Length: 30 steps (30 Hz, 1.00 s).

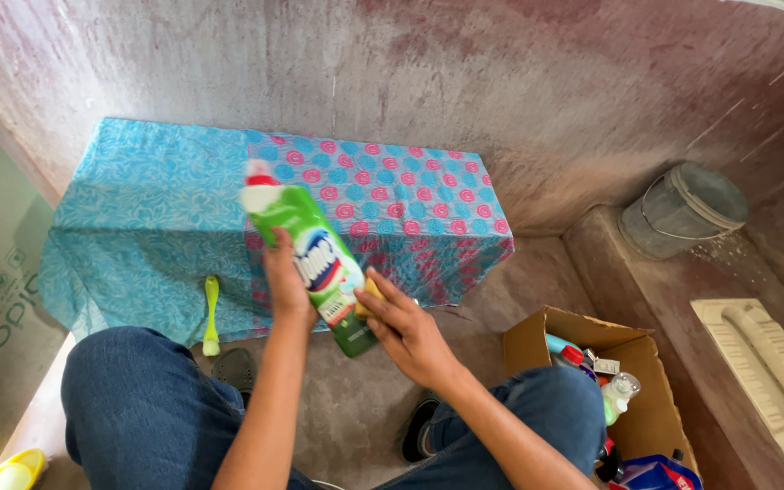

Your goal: The person sits on the floor and wipes a green Domex bottle with a cloth, then places it in a cardboard box. The person wipes the cloth on a patterned cloth-covered surface, then wipes two purple Cadbury chocolate bars and places them on the surface.

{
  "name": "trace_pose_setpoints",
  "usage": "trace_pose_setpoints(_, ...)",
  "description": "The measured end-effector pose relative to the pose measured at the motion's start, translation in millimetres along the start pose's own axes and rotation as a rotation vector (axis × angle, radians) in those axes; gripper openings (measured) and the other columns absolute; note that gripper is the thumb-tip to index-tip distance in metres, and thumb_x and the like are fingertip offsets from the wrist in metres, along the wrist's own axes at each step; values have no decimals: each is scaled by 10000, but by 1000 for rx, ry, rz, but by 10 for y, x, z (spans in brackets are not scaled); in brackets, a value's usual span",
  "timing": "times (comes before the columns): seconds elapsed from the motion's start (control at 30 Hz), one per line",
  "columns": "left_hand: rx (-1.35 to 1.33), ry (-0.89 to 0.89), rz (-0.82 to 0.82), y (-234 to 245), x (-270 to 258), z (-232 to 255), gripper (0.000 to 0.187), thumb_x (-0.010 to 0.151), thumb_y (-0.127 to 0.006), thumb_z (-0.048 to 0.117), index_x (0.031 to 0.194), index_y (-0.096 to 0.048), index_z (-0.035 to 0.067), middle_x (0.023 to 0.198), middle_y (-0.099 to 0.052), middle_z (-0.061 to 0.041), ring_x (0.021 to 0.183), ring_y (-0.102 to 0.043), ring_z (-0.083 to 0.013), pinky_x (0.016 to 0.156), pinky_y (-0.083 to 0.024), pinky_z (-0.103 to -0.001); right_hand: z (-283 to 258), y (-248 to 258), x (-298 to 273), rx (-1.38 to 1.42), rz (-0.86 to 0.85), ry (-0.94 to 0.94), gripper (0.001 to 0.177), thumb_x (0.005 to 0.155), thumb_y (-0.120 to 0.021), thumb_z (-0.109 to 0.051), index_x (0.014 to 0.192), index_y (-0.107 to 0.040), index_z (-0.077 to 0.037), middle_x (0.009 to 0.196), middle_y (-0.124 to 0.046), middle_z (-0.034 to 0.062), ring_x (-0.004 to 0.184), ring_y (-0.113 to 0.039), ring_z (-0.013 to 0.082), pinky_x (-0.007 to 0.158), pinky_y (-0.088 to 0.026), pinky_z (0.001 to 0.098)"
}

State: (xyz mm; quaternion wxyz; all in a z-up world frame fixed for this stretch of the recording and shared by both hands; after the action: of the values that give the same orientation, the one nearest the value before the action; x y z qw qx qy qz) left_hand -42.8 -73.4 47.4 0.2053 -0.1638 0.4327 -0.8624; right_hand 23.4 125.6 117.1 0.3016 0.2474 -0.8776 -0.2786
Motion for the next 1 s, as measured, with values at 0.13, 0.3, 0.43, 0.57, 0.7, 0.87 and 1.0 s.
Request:
trace_pose_setpoints(0.13, -44, -131, 85, 102, 33, 272, 600, 1010, -605, 480, 1404, -449, 55, 1216, -650, -88, 1009, -720, -171, 834, -645, -331, -195, -82, -168, -287, 76, 109, 522, 947, -675, -70, 1454, -554, -97, 1605, -410, 202, 1412, -497, 393, 1104, -469, 447)
trace_pose_setpoints(0.3, -50, -135, 155, 35, -24, 262, 621, 993, -600, 447, 1438, -380, 74, 1241, -630, -87, 1038, -713, -168, 839, -646, -334, -266, -50, -118, -460, 118, 215, 582, 915, -694, -76, 1469, -519, -41, 1595, -382, 238, 1469, -407, 454, 1159, -400, 504)
trace_pose_setpoints(0.43, -55, -165, 134, -4, -64, 184, 629, 1018, -633, 417, 1464, -388, 48, 1232, -614, -106, 1026, -693, -177, 843, -625, -335, -241, -110, -65, -431, 170, 175, 604, 870, -711, -79, 1445, -528, -50, 1559, -433, 225, 1470, -405, 427, 1179, -375, 543)
trace_pose_setpoints(0.57, -51, -181, 191, 68, -61, 140, 638, 1017, -639, 422, 1459, -383, 40, 1283, -606, -110, 1074, -693, -182, 881, -628, -342, -330, -522, -270, -752, -23, 474, 539, 834, -705, -132, 1365, -621, -90, 1506, -514, 120, 1482, -409, 326, 1216, -313, 573)
trace_pose_setpoints(0.7, -35, -178, 303, 121, -61, 204, 676, 982, -613, 471, 1447, -351, 56, 1276, -614, -119, 1080, -711, -207, 869, -652, -371, -229, -577, -273, -924, -33, 660, 499, 868, -688, -203, 1364, -694, -148, 1483, -556, 3, 1496, -427, 234, 1245, -306, 518)
trace_pose_setpoints(0.87, -66, -119, 341, 31, -136, 213, 706, 952, -605, 507, 1451, -346, 79, 1279, -622, -116, 1066, -717, -206, 848, -655, -376, -239, -211, -92, -680, 212, 564, 326, 989, -672, -222, 1311, -654, -176, 1431, -566, 39, 1395, -499, 288, 1166, -381, 498)
trace_pose_setpoints(1.0, -70, -154, 270, 23, -143, 148, 676, 997, -606, 493, 1447, -363, 51, 1276, -612, -124, 1075, -710, -201, 863, -642, -375, 145, 20, 13, -156, 401, 76, 304, 1046, -592, -183, 1333, -647, -100, 1396, -635, 102, 1275, -619, 258, 1045, -508, 387)
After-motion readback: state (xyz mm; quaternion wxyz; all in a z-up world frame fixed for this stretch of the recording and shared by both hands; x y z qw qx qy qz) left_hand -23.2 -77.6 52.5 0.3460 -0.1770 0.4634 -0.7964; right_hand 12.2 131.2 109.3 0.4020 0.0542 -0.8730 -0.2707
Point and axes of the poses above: each hand's wrist, its own x-axis towards the middle knuckle, its own y-axis out of the back of the hand, z = x × y, the point moved 7 cm from there along x, towards the middle knuckle
